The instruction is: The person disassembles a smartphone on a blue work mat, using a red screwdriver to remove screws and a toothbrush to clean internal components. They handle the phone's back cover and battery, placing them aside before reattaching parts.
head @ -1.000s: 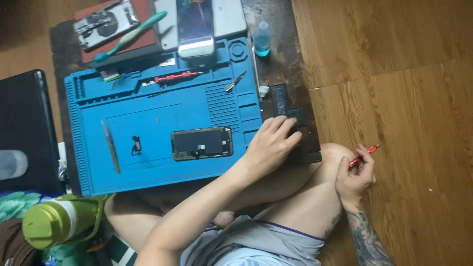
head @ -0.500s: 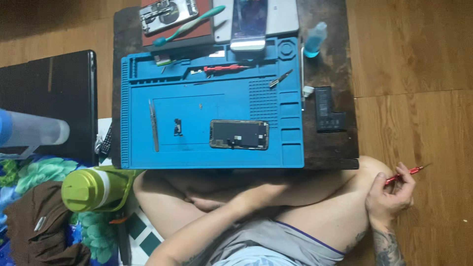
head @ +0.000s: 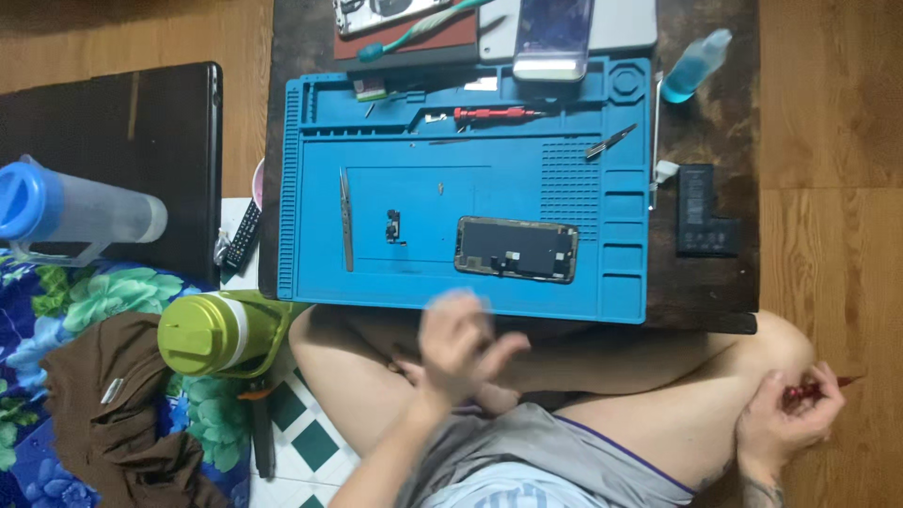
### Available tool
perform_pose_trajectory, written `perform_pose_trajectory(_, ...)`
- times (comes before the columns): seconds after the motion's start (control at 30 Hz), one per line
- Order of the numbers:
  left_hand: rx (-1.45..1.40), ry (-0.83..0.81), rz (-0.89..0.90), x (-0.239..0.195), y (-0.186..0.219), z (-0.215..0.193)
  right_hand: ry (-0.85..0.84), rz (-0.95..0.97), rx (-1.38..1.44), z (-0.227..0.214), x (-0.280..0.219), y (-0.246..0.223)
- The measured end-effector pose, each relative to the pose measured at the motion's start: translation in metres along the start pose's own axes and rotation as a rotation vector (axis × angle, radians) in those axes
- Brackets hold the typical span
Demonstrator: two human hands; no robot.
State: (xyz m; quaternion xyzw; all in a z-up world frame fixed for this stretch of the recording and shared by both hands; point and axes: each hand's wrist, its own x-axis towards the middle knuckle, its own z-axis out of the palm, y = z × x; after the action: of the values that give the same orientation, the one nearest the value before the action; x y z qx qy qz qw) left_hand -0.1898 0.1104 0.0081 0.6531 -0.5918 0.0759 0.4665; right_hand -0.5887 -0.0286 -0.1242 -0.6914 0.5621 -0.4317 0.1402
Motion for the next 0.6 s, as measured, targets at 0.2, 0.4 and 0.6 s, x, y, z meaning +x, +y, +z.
perform_pose_trajectory(0.2, 0.247, -0.426, -0.049, 0.029, -0.05, -0.012, -0.031, 0.037, -0.164, -0.01, -0.03, -0.024)
perform_pose_trajectory(0.4, 0.026, -0.398, -0.072, 0.035, -0.054, -0.012, -0.044, 0.074, -0.19, -0.011, -0.045, -0.053)
perform_pose_trajectory(0.6, -0.1, -0.368, 0.09, 0.044, -0.056, -0.012, -0.036, 0.036, -0.205, 0.002, -0.034, -0.049)
